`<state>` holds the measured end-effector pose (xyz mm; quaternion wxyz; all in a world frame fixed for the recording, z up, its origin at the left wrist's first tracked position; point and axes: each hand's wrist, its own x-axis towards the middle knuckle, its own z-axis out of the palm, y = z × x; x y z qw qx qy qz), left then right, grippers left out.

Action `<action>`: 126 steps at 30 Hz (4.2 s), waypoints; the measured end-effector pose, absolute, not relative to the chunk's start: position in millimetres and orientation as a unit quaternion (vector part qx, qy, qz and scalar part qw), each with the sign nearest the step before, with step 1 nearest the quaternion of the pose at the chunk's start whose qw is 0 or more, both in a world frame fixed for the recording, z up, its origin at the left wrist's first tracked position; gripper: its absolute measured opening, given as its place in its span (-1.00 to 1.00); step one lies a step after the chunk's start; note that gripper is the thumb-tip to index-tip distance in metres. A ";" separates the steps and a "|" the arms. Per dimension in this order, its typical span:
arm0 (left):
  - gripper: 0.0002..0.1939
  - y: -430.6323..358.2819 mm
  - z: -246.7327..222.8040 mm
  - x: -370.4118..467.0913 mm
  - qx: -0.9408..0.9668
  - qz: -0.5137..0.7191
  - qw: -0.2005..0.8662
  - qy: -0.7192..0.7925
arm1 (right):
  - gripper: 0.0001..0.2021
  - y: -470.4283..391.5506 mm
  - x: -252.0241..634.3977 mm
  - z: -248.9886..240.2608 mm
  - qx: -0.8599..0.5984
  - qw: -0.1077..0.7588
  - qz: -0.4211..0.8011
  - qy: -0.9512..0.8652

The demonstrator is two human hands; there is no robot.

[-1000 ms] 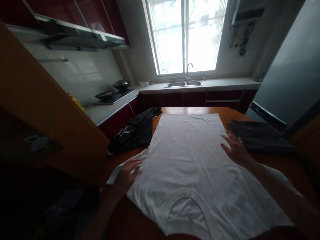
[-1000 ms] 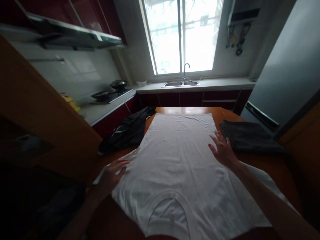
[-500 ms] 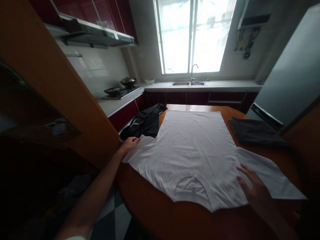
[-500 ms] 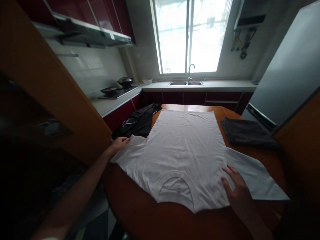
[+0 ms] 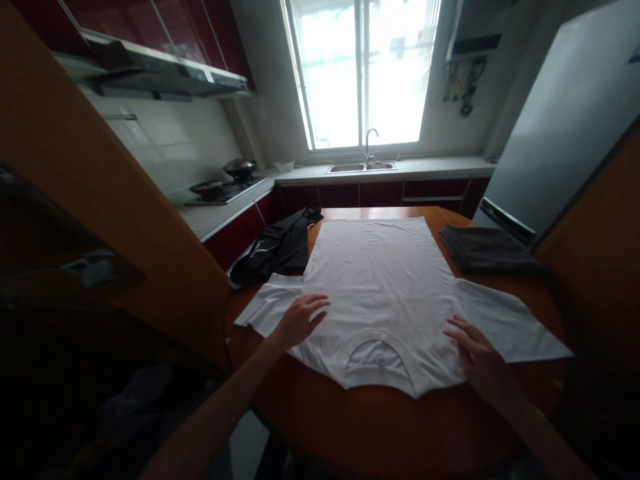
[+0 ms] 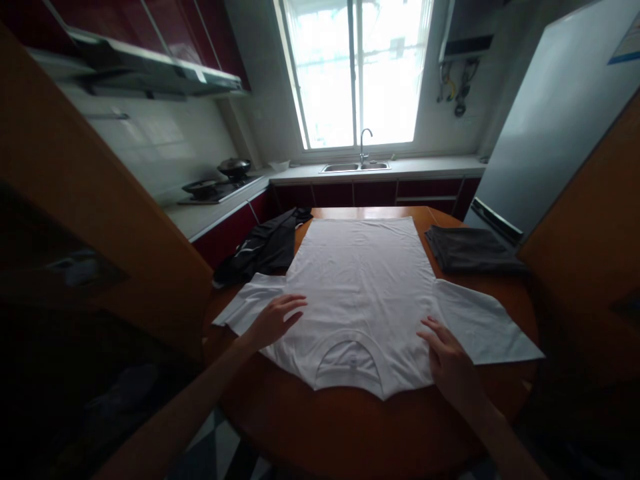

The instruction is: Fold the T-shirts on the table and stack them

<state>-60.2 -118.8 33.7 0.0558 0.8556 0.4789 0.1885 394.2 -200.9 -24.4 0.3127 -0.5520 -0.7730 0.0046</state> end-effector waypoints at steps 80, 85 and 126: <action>-0.40 -171.6 4.6 -11.0 0.954 0.103 0.041 0.278 | -0.57 -76.9 565.8 21.5 -0.773 0.317 -0.014 -0.549; -0.52 -179.9 13.0 -10.7 0.954 0.164 0.052 0.245 | -0.66 -124.6 515.8 17.7 -0.690 0.341 -0.060 -0.635; -0.44 209.1 26.3 -52.7 0.742 0.146 0.027 0.654 | -0.39 175.6 380.3 14.3 -0.698 0.231 0.131 -0.665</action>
